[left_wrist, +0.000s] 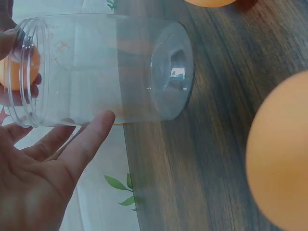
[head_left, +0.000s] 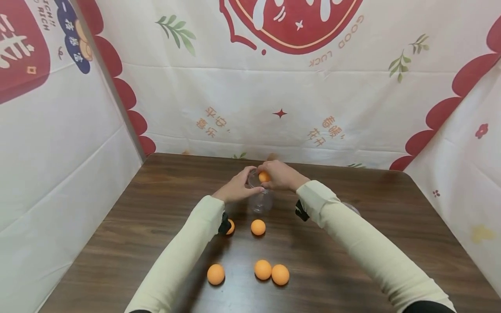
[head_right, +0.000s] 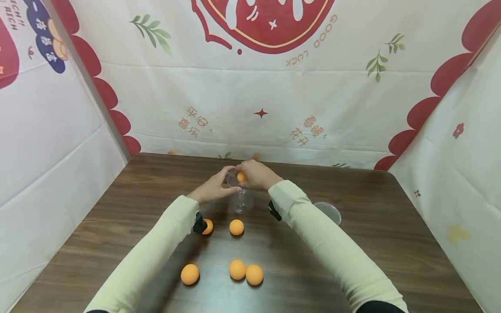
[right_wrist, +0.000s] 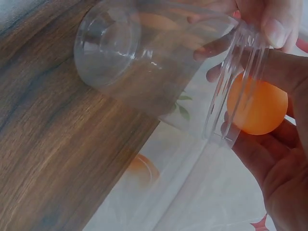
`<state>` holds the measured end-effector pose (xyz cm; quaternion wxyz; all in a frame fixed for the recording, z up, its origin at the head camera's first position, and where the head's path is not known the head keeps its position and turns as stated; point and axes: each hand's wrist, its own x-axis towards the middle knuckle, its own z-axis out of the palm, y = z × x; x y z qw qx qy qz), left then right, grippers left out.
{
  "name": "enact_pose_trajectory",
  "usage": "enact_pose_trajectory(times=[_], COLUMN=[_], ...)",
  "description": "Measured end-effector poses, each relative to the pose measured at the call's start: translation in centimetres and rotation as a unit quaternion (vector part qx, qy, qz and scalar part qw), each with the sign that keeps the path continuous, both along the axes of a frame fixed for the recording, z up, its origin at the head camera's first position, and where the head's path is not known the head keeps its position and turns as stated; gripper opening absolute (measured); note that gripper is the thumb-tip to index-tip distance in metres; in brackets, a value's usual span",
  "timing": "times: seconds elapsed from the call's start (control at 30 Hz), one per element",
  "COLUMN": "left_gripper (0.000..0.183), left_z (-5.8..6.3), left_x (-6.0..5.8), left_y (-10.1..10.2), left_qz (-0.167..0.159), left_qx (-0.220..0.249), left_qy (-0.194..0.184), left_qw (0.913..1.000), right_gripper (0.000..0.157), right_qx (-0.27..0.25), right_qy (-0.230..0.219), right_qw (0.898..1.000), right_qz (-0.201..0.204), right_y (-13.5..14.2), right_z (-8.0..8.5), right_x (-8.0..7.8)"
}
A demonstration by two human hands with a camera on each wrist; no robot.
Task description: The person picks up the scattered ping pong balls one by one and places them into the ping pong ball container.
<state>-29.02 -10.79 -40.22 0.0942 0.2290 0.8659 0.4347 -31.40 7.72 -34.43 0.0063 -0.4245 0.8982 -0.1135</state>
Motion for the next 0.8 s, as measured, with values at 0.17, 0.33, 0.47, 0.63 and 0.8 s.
enact_pose_trajectory(times=[0.17, 0.33, 0.47, 0.63, 0.8], left_gripper=[0.071, 0.072, 0.071, 0.071, 0.071], left_z=[0.16, 0.2, 0.18, 0.08, 0.07], left_x=[0.03, 0.04, 0.01, -0.12, 0.02], left_y=[0.2, 0.07, 0.03, 0.18, 0.02], left_qz=[-0.001, 0.006, 0.009, 0.001, 0.007], left_qx=[-0.005, -0.006, -0.005, -0.004, 0.002], left_qy=[-0.004, -0.005, -0.006, -0.007, -0.015], left_qw=[1.0, 1.0, 0.9999, 1.0, 0.9999], right_gripper=[0.035, 0.035, 0.036, 0.037, 0.038], right_qx=[0.018, 0.02, 0.014, 0.014, 0.003], right_qy=[-0.011, -0.003, -0.005, -0.013, -0.017], right_qw=[1.0, 1.0, 1.0, 1.0, 1.0], right_qz=[-0.012, -0.015, -0.01, -0.02, -0.008], right_y=[-0.09, -0.23, -0.18, 0.16, 0.17], right_z=[-0.29, -0.31, -0.27, -0.33, -0.39], right_x=[-0.19, -0.29, -0.29, -0.3, -0.42])
